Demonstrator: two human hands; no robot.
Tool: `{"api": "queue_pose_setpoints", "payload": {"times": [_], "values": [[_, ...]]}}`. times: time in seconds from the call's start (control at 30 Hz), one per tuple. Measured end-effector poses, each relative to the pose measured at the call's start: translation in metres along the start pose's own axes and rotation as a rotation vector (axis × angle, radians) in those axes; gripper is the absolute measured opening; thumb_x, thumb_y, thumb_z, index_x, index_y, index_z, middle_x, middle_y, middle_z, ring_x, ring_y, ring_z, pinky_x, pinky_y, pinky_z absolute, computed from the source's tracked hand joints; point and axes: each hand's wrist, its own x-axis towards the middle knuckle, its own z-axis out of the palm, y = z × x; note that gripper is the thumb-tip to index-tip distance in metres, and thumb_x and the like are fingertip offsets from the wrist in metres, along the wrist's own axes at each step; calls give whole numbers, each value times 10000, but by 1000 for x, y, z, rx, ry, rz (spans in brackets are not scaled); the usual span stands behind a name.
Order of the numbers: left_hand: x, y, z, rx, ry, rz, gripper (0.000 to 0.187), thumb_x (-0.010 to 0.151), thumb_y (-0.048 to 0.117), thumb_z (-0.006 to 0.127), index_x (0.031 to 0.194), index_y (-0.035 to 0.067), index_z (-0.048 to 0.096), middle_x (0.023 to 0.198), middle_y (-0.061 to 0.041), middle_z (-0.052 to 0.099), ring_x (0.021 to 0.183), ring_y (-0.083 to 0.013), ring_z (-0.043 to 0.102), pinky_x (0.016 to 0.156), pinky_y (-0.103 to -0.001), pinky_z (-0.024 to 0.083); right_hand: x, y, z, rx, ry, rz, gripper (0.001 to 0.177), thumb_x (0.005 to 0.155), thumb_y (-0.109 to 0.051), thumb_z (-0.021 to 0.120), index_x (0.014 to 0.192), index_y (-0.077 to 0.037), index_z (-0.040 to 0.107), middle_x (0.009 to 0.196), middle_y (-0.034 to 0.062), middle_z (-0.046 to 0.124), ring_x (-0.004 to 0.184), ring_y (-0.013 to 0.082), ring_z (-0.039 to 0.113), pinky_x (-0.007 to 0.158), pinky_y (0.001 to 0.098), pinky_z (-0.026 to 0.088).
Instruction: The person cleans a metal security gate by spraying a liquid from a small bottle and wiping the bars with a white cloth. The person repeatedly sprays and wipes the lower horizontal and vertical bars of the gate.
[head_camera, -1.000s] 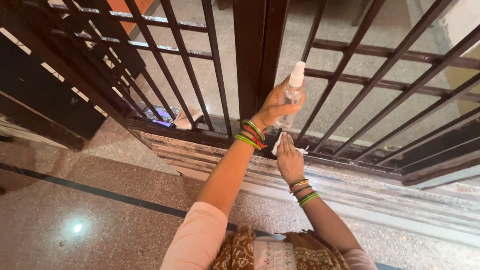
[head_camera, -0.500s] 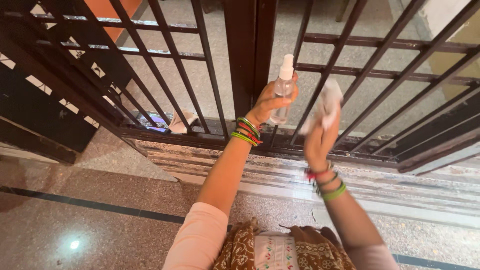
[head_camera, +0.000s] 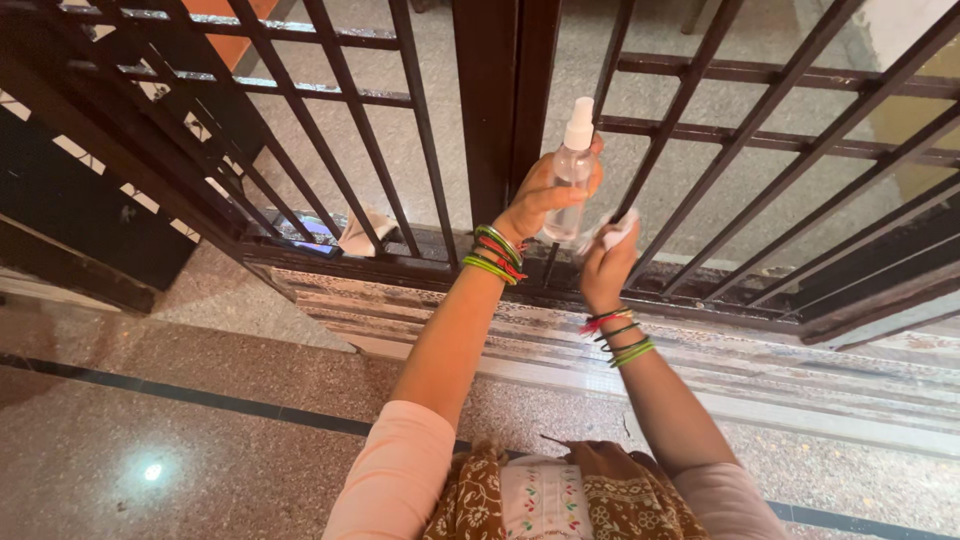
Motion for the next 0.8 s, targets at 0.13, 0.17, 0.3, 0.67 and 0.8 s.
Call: {"api": "queue_pose_setpoints", "payload": {"times": [0.13, 0.17, 0.3, 0.67, 0.8], "values": [[-2, 4, 0, 30, 13, -26, 609, 814, 331, 705, 1302, 41, 486, 948, -6, 546, 889, -110, 493, 835, -279, 405, -45, 30, 0, -49, -83, 88, 225, 949, -15, 449, 1169, 7, 491, 843, 154, 601, 761, 289, 623, 722, 388, 491], [-2, 4, 1, 25, 18, -21, 616, 811, 329, 706, 1309, 42, 488, 945, -9, 549, 884, -111, 496, 832, -281, 409, -54, 30, -4, -43, -122, 125, 243, 961, -13, 441, 1195, 9, 500, 888, 160, 634, 778, 274, 639, 724, 378, 503], [-1, 0, 6, 57, 51, 2, 623, 804, 315, 721, 1317, 57, 479, 946, -16, 564, 876, -113, 510, 827, -287, 432, -74, 6, -18, 15, -109, 234, 381, 984, -11, 415, 1350, 5, 520, 1128, 178, 715, 838, 216, 648, 749, 341, 529], [1, -10, 5, 40, 45, 63, 607, 804, 276, 743, 1300, 55, 473, 895, -13, 541, 846, -116, 503, 815, -280, 416, 51, -94, -80, 20, 245, -122, 450, 1174, -279, 389, 1497, 32, 408, 1502, 146, 443, 1370, 192, 477, 1182, 325, 374], [1, -7, 6, 45, 45, 72, 617, 795, 277, 736, 1304, 52, 470, 902, -8, 542, 857, -112, 503, 822, -276, 419, 107, -77, -63, 186, 173, 192, 256, 1182, -233, 449, 1226, 5, 533, 960, 74, 550, 828, 130, 538, 732, 276, 457]]}}
